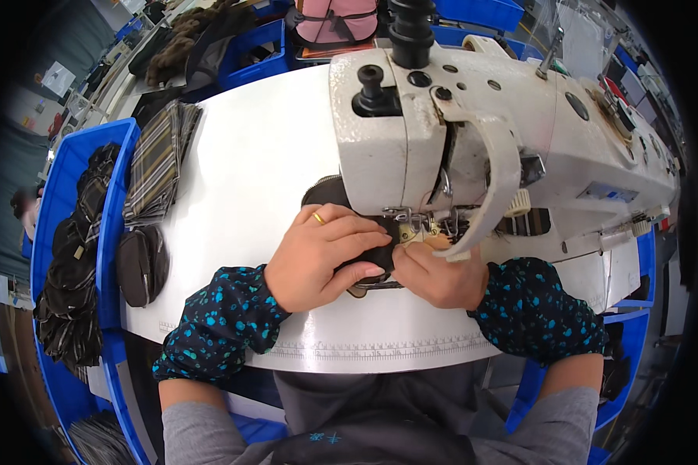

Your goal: The recorder is using an industrial sewing machine to stitch together the components of small leather pouches or wallets.

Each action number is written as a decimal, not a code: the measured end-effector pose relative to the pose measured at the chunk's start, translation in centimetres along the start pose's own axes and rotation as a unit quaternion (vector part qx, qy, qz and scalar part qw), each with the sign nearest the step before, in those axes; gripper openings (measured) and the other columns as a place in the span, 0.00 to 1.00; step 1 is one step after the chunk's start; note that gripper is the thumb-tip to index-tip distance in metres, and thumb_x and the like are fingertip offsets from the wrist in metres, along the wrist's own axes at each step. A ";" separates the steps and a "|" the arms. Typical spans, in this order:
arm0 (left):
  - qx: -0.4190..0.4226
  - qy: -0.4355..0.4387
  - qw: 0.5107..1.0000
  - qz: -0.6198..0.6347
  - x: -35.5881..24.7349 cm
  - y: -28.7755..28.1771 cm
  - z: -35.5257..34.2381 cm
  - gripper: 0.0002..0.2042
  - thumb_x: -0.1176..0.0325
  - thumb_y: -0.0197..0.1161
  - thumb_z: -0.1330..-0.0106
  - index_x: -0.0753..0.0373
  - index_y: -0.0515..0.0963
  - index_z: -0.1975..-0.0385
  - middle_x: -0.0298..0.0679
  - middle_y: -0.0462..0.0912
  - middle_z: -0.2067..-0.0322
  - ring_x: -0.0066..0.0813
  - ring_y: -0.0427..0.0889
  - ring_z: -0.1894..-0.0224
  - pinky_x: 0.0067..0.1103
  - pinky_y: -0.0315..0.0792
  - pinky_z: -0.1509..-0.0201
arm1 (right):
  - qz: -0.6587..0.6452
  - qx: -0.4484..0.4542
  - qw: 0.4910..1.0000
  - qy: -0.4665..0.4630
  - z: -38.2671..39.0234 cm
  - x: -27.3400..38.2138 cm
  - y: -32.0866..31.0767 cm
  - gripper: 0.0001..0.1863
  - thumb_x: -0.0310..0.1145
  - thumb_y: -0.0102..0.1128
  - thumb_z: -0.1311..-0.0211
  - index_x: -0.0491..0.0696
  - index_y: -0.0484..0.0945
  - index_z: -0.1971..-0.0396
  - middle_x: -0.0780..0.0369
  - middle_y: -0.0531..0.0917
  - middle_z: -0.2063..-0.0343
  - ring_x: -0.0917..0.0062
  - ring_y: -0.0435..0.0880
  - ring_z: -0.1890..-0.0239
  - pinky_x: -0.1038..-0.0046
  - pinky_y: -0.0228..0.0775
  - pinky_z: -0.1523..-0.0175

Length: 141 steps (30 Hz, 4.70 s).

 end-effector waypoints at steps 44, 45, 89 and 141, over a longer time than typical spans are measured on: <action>-0.004 -0.003 0.997 -0.081 1.0 2.5 -1.7 0.10 0.75 0.71 0.46 0.61 0.84 0.63 0.38 0.82 0.70 0.42 0.82 0.66 0.31 0.74 0.62 | -0.051 0.163 0.978 0.117 1.0 1.4 1.1 0.09 0.31 0.61 0.44 0.48 0.76 0.82 0.65 0.75 0.89 0.74 0.79 0.87 0.70 0.66 0.82; 0.023 -0.042 0.997 -0.061 1.4 2.5 -1.7 0.10 0.74 0.70 0.44 0.62 0.84 0.62 0.39 0.84 0.68 0.43 0.84 0.64 0.31 0.75 0.59 | -0.050 0.164 0.978 0.117 1.1 1.3 1.1 0.09 0.31 0.61 0.44 0.48 0.76 0.82 0.65 0.75 0.89 0.74 0.79 0.87 0.70 0.66 0.82; 0.038 -0.092 0.987 0.123 3.3 1.9 -2.1 0.10 0.72 0.76 0.49 0.61 0.83 0.68 0.43 0.82 0.67 0.40 0.79 0.68 0.26 0.75 0.64 | 0.007 0.194 0.980 0.037 0.9 2.1 0.4 0.14 0.26 0.60 0.45 0.36 0.82 0.59 0.67 0.76 0.81 0.79 0.76 0.83 0.75 0.63 0.82; 0.086 -0.181 0.978 0.052 2.9 2.4 -2.1 0.10 0.68 0.76 0.42 0.59 0.87 0.61 0.42 0.86 0.67 0.35 0.84 0.66 0.25 0.77 0.60 | -0.030 0.146 0.983 0.111 1.7 0.9 0.9 0.05 0.29 0.60 0.52 0.45 0.79 0.74 0.66 0.73 0.88 0.75 0.77 0.85 0.69 0.66 0.81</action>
Point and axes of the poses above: each hand's wrist, its own z-axis away from the middle knuckle, its own y-axis out of the palm, x = y × z, the point moved 6 cm from there along -z, towards the middle knuckle
